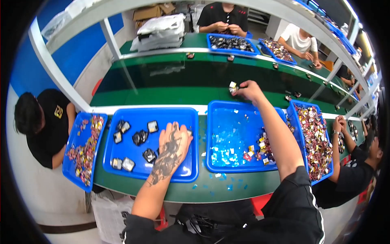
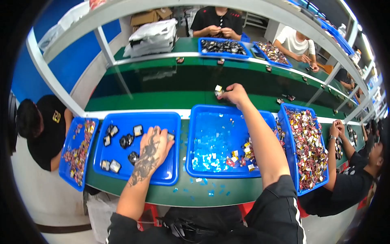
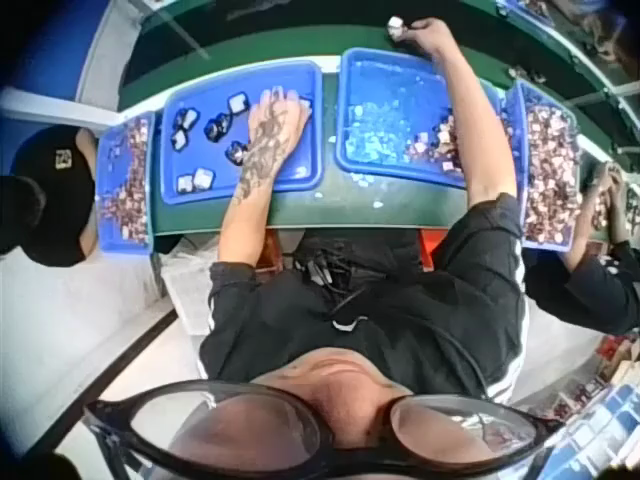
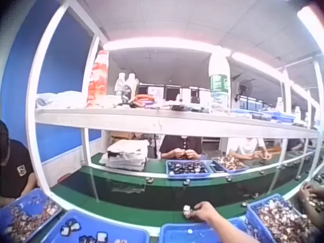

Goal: Inspecting and assembling components of smartwatches at a production line.

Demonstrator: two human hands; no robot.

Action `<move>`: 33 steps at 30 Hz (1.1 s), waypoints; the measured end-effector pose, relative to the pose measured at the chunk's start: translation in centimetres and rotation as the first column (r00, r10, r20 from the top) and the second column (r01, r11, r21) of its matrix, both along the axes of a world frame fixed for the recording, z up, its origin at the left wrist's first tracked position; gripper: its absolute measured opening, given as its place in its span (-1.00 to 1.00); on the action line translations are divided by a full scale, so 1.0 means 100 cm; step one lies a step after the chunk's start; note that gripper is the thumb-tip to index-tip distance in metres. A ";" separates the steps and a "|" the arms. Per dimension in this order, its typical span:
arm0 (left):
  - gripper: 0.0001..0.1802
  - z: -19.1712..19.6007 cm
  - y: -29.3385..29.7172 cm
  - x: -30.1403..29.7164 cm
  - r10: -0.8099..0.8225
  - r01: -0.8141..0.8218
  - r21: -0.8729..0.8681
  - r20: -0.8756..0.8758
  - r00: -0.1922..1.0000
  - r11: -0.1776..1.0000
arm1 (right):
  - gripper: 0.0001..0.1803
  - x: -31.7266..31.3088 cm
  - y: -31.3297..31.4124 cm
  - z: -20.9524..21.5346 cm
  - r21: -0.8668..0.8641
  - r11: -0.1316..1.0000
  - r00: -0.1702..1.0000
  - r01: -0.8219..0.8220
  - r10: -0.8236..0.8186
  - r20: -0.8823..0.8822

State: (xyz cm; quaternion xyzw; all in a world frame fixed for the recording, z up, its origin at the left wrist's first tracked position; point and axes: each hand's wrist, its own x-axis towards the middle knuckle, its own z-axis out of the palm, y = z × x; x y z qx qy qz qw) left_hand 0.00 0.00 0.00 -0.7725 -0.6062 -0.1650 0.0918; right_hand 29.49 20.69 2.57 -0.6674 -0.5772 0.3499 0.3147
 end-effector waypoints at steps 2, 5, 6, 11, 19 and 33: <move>-0.62 0.021 0.012 0.003 -0.017 0.039 -0.176 0.124 0.992 0.984 | -0.47 0.015 0.029 -0.022 -0.042 0.999 0.985 -0.024 0.031 0.169; -0.70 0.028 -0.003 0.011 0.101 -0.017 -0.302 0.266 0.959 0.953 | -0.50 0.018 0.016 -0.006 -0.148 0.988 0.912 -0.044 0.100 0.397; -0.73 0.032 -0.001 0.012 0.055 0.024 -0.215 0.354 0.934 0.976 | -0.49 0.024 0.016 0.002 -0.091 0.994 0.857 -0.061 0.099 0.505; -0.81 0.050 0.001 0.021 0.145 0.397 -0.210 0.972 0.186 0.893 | -0.85 0.030 -0.052 0.057 0.196 0.914 0.808 -0.354 0.194 0.557; -0.73 0.051 -0.005 0.040 0.476 0.712 -0.166 0.840 -0.261 0.683 | -0.82 0.031 -0.210 0.055 -0.025 0.712 0.559 -0.702 0.572 0.600; -0.52 0.041 -0.016 0.048 0.313 0.664 -0.149 0.940 -0.134 0.733 | -0.69 0.022 -0.247 0.031 0.136 0.858 0.703 -0.495 0.304 0.643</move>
